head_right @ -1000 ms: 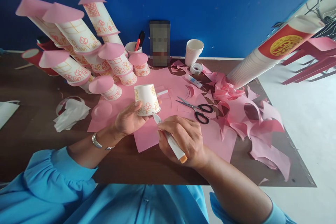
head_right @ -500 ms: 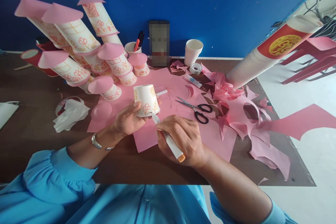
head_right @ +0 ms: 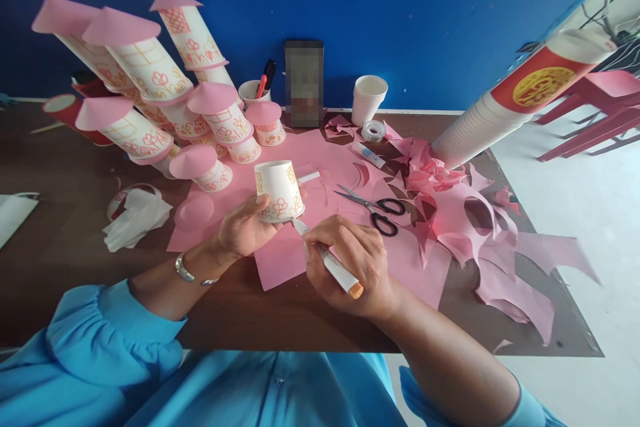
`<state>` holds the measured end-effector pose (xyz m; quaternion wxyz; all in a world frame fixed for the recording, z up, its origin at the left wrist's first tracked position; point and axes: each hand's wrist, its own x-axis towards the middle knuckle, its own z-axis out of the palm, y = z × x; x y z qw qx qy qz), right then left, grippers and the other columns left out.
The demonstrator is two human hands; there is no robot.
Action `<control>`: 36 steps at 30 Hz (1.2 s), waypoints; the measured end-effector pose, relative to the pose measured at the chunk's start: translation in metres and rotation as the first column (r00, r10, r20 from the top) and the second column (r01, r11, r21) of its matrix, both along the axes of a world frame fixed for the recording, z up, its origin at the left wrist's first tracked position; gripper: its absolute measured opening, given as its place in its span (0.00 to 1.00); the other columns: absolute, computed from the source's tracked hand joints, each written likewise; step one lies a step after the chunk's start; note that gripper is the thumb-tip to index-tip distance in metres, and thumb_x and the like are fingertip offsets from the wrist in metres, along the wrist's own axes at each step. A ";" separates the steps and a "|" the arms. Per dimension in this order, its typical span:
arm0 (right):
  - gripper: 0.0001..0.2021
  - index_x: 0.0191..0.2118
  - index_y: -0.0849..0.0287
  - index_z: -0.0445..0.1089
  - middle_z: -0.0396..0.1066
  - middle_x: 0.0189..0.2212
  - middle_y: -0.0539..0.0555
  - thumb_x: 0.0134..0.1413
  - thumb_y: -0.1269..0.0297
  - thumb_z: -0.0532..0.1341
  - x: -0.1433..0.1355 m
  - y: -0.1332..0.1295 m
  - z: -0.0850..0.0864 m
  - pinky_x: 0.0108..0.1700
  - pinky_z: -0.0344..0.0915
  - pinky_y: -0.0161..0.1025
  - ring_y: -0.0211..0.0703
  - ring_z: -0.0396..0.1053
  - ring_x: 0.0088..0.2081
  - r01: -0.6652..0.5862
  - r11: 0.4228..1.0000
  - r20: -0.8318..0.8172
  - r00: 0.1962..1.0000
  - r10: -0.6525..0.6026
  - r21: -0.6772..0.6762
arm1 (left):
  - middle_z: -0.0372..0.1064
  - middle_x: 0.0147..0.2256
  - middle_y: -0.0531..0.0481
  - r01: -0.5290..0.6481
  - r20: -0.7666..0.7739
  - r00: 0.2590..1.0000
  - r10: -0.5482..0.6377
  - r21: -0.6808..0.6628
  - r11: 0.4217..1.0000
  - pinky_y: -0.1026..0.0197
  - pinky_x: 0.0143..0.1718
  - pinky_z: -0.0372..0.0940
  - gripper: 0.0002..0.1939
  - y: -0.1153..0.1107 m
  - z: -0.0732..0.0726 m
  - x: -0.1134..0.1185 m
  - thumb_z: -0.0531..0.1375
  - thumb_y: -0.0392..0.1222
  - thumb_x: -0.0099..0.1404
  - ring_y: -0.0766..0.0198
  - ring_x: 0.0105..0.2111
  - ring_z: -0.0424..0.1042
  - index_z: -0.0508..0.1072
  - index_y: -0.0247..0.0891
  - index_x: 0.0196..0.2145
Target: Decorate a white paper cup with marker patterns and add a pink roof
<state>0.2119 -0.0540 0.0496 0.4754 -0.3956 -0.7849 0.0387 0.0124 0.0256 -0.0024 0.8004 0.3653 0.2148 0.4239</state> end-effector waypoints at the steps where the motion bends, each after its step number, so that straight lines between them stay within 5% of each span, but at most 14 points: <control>1: 0.08 0.43 0.55 0.70 0.78 0.30 0.48 0.64 0.77 0.60 0.000 0.000 0.001 0.30 0.75 0.34 0.37 0.77 0.28 0.001 1.000 -0.001 1.000 -0.001 0.005 | 0.79 0.45 0.44 -0.002 -0.002 1.000 0.002 0.002 1.000 0.59 0.40 0.74 0.39 0.000 0.000 0.000 0.74 0.57 0.63 0.58 0.41 0.76 0.72 0.42 0.67; 28: 0.10 0.44 0.56 0.70 0.78 0.29 0.49 0.63 0.78 0.61 -0.001 0.000 -0.002 0.31 0.77 0.35 0.38 0.78 0.28 -0.050 0.998 0.015 0.999 0.050 0.046 | 0.82 0.45 0.42 0.000 -0.055 0.998 0.002 0.030 1.000 0.56 0.44 0.73 0.38 -0.001 0.001 0.000 0.74 0.56 0.62 0.53 0.44 0.79 0.73 0.42 0.66; 36: 0.11 0.45 0.56 0.72 0.78 0.29 0.48 0.60 0.79 0.62 0.000 -0.002 0.000 0.30 0.77 0.34 0.39 0.79 0.28 -0.065 0.996 -0.009 0.998 0.066 0.068 | 0.79 0.46 0.41 -0.048 -0.046 0.998 0.050 0.042 0.998 0.58 0.37 0.73 0.24 0.001 -0.004 0.002 0.73 0.56 0.63 0.59 0.38 0.75 0.81 0.36 0.49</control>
